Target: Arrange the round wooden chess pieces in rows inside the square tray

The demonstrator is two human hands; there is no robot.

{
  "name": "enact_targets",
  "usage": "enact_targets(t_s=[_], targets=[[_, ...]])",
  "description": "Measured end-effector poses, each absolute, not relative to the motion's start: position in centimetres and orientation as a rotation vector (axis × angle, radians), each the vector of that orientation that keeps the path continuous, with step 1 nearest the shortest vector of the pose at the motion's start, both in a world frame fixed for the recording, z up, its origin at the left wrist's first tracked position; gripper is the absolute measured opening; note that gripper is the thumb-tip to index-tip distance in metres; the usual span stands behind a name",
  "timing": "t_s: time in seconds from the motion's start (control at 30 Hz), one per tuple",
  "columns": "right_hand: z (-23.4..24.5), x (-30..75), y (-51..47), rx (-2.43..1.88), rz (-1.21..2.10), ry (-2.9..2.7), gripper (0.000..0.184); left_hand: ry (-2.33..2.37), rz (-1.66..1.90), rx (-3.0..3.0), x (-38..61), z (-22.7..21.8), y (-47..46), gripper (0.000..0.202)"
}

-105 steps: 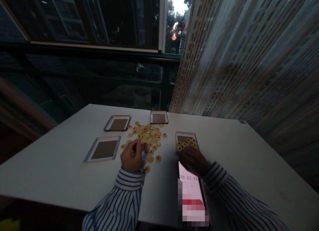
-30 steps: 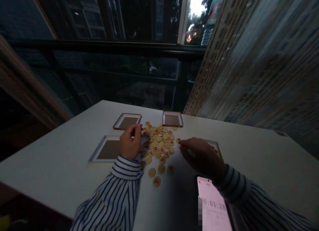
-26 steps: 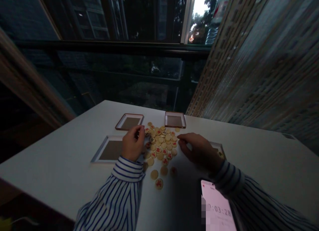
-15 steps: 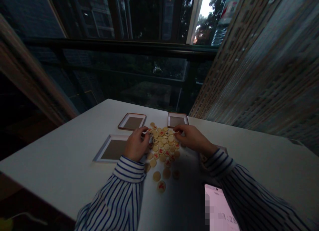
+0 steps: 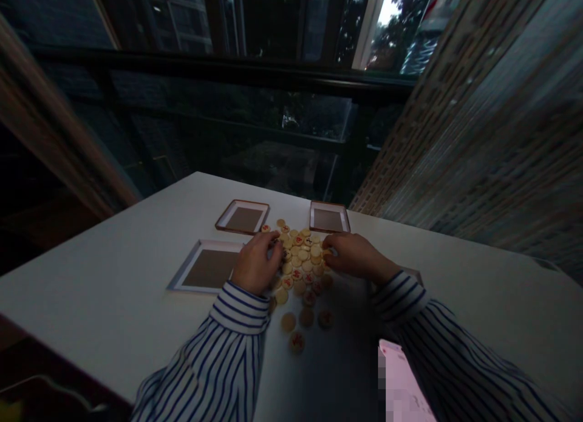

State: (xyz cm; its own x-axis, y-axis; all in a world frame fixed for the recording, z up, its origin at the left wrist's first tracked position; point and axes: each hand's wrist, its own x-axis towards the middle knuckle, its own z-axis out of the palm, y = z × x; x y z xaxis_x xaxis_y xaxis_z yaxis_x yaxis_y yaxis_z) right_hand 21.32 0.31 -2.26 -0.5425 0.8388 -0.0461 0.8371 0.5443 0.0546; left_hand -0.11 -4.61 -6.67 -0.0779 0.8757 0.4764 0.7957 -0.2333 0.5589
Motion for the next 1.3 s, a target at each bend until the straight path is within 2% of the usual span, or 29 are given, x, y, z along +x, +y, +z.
enact_targets(t_s=[0.23, 0.47, 0.6, 0.8, 0.9, 1.07, 1.3], targets=[[-2.5, 21.3, 0.4, 1.45, 0.076, 2.678, 0.027, 1.865, 1.206, 2.093, 0.2, -6.8, -4.7, 0.025], [-2.8, 21.6, 0.6, 1.525, -0.071, 2.726, 0.027, 1.834, 1.204, 2.112, 0.4, -6.8, -4.7, 0.023], [-2.3, 21.8, 0.7, 1.591, -0.423, 2.921, 0.024, 1.828, 1.219, 2.102, 0.5, -6.7, -4.8, 0.023], [-2.1, 21.7, 1.2, 1.525, -1.553, 2.878, 0.026, 1.824, 1.253, 2.094, 0.6, -6.6, -4.9, 0.023], [-2.0, 21.6, 1.3, 1.404, -1.904, 2.817, 0.027, 1.823, 1.264, 2.09, 0.7, -6.5, -4.9, 0.023], [-1.4, 21.6, 1.0, 1.322, -2.083, 2.771, 0.031, 1.808, 1.276, 2.111, 0.7, -6.4, -4.9, 0.024], [-0.8, 21.9, 0.6, 1.258, -2.116, 2.775, 0.032, 1.808, 1.313, 2.114, 0.7, -6.5, -4.9, 0.022]])
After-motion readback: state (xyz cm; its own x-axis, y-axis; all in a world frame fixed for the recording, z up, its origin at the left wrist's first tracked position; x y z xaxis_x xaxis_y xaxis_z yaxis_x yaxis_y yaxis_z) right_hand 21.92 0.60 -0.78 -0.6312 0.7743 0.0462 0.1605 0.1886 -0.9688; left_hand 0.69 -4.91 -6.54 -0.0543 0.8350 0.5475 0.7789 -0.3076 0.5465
